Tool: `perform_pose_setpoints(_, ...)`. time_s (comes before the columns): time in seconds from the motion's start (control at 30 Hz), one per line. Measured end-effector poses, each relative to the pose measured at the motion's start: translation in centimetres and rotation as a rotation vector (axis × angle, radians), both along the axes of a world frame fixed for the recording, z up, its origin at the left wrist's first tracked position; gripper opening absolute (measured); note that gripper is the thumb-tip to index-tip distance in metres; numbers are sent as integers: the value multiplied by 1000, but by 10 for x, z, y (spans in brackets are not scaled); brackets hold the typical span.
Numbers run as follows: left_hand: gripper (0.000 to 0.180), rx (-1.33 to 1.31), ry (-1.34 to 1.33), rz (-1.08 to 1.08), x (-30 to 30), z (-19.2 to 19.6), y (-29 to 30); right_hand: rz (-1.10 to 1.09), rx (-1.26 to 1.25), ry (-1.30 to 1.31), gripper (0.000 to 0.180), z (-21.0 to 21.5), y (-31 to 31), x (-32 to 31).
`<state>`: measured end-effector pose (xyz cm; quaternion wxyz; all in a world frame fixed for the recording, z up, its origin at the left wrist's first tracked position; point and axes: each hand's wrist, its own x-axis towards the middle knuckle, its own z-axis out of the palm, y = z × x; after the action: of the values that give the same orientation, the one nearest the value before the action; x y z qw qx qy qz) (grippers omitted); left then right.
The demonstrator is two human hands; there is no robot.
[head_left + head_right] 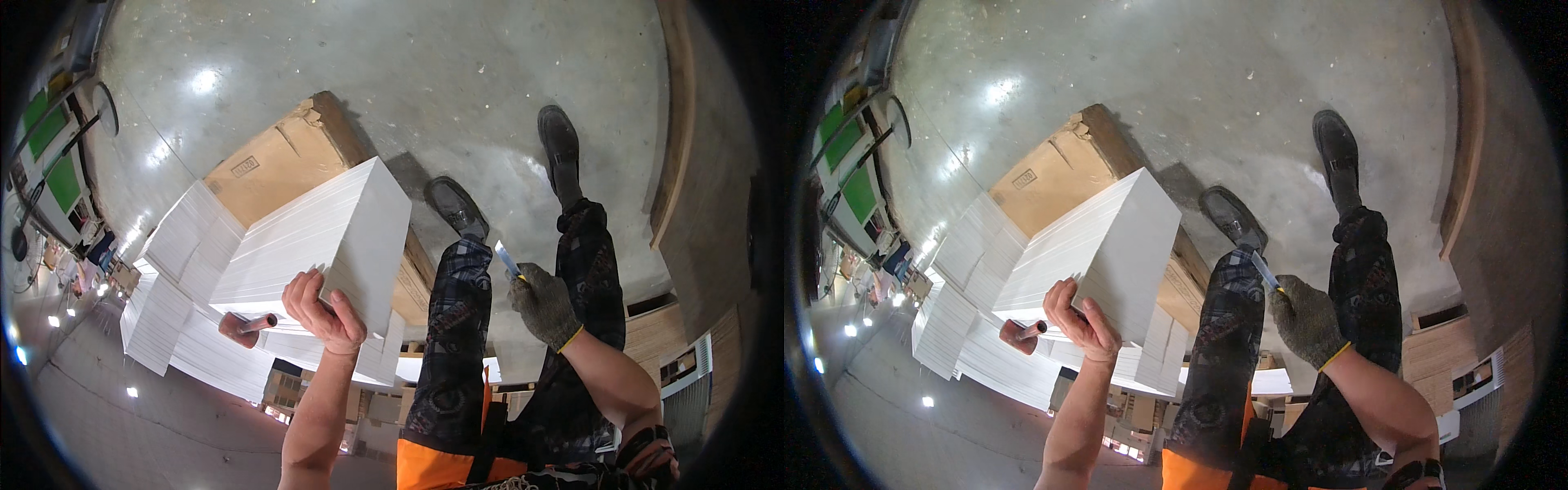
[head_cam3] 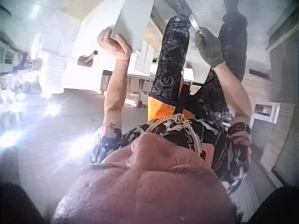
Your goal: The person sands the edges and corners of a stack of white boards by hand, moving the sandpaper along the sides and corners of the stack while holding it steady.
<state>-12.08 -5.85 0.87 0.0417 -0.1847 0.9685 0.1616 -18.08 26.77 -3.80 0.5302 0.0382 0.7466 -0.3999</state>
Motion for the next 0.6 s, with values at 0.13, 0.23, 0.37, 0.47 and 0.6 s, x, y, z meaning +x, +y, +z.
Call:
perform_pose_setpoints(0.13, 29, 9, 19, -25, -1, 0, -1, -19, 15, 3, 22, -17, 4, 32)
perform_pose_setpoints(0.23, 33, 19, 111, -17, 2, -3, -2, -33, 34, 67, 15, -27, 6, 55)
perform_pose_setpoints(0.37, 40, 90, 193, 37, 5, -4, 2, -309, 28, -74, 18, -27, -1, 67)
perform_pose_setpoints(0.47, 37, 4, 166, -11, 5, -4, 1, -217, 70, -59, 21, -29, -1, 81)
perform_pose_setpoints(0.6, 27, -21, 181, -60, 2, -4, 0, 135, 24, 146, 21, -9, -17, 57)
